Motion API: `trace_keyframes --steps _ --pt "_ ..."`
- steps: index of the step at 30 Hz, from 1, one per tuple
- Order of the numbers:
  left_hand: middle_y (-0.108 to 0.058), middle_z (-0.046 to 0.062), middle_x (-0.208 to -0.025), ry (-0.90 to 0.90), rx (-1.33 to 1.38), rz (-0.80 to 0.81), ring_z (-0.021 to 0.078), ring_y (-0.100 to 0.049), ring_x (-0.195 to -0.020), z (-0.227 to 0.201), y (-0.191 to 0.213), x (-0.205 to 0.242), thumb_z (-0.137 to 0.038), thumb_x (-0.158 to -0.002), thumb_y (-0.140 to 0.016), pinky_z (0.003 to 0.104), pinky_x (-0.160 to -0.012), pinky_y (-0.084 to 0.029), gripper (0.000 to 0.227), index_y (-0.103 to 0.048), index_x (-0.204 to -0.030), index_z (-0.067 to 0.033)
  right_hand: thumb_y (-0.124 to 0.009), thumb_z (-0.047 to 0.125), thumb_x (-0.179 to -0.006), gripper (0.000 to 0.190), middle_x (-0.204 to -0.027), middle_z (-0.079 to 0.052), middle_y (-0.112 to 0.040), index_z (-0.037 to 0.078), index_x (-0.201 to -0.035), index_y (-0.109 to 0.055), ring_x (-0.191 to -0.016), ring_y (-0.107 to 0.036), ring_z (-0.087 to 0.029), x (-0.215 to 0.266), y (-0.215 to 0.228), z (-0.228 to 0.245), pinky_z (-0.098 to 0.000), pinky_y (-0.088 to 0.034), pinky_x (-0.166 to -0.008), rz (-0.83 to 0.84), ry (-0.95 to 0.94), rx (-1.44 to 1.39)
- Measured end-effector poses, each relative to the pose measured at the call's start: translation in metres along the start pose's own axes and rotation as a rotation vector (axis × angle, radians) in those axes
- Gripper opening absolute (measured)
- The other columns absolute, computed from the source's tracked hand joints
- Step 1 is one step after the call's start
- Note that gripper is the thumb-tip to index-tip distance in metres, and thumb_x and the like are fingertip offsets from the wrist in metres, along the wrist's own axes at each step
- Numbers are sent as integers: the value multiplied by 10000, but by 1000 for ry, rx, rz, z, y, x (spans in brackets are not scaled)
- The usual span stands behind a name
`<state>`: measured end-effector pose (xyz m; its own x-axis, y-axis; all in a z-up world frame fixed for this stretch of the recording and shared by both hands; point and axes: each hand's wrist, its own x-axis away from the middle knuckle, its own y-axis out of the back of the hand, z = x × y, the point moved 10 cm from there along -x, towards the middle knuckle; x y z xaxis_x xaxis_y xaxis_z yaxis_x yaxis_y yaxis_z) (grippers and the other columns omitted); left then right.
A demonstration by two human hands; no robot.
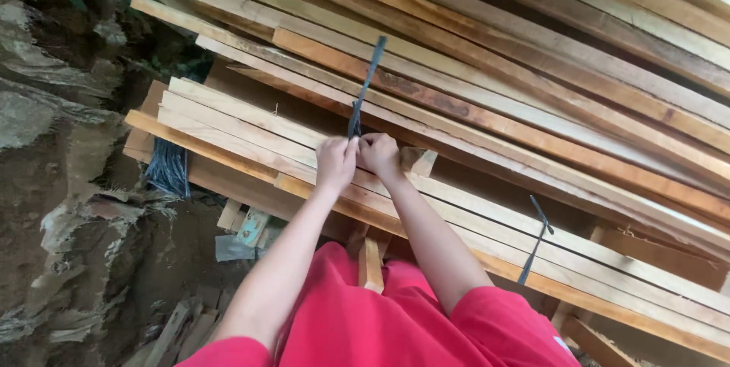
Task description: Bundling wooden planks together using plastic straps tied by hand.
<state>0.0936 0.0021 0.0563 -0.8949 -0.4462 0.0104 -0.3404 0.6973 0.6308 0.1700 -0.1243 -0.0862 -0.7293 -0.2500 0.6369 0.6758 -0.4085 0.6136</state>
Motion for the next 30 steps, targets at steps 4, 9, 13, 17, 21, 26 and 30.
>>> trace_keyframes --steps 4,9,13,17,21,26,30 --pt "-676 -3 -724 72 -192 126 257 -685 -924 22 -33 -28 -471 -1074 -477 442 -919 -443 492 -619 -672 -224 -645 419 -906 161 -972 101 -785 435 -961 -796 -1018 -741 -211 3 6 4 -387 -615 -906 0 -60 -12" --pt "-696 18 -783 56 -132 99 273 -685 -952 9 -27 -10 -440 -1073 -505 438 -927 -453 459 -649 -708 -202 -675 388 -895 152 -947 74 -787 380 -1009 -774 -960 -741 -194 4 5 4 -368 -612 -871 -8 -49 -134" --pt "-707 30 -818 75 -102 86 283 -685 -968 10 -13 30 -422 -1072 -521 435 -932 -459 439 -667 -730 -188 -692 369 -888 166 -932 58 -788 347 -1038 -761 -925 -741 -184 2 -6 3 -356 -611 -849 15 -44 -200" --pt "-725 48 -871 73 -34 59 297 -685 -993 -2 -17 32 -394 -1072 -546 431 -939 -468 411 -694 -763 -168 -719 340 -878 209 -909 33 -790 297 -1081 -742 -873 -741 -168 0 -1 -2 -339 -609 -817 7 -34 -294" --pt "-742 66 -925 91 -7 13 311 -684 -1018 -2 0 28 -366 -1071 -570 428 -946 -477 383 -722 -796 -148 -746 311 -868 266 -886 9 -791 247 -1125 -723 -821 -741 -153 -1 -5 2 -322 -607 -785 39 3 -403" --pt "-760 84 -978 87 44 -10 325 -684 -1043 8 20 7 -338 -1070 -595 424 -954 -486 356 -749 -828 -127 -773 283 -858 329 -863 -15 -793 197 -1168 -703 -769 -741 -137 0 -12 3 -305 -605 -753 37 19 -512" --pt "-777 103 -1031 83 111 -34 339 -684 -1068 7 27 -17 -311 -1070 -620 420 -961 -495 331 -777 -861 -107 -799 254 -848 396 -840 -39 -795 147 -1211 -684 -717 -741 -122 -5 -9 11 -287 -603 -721 24 36 -609"
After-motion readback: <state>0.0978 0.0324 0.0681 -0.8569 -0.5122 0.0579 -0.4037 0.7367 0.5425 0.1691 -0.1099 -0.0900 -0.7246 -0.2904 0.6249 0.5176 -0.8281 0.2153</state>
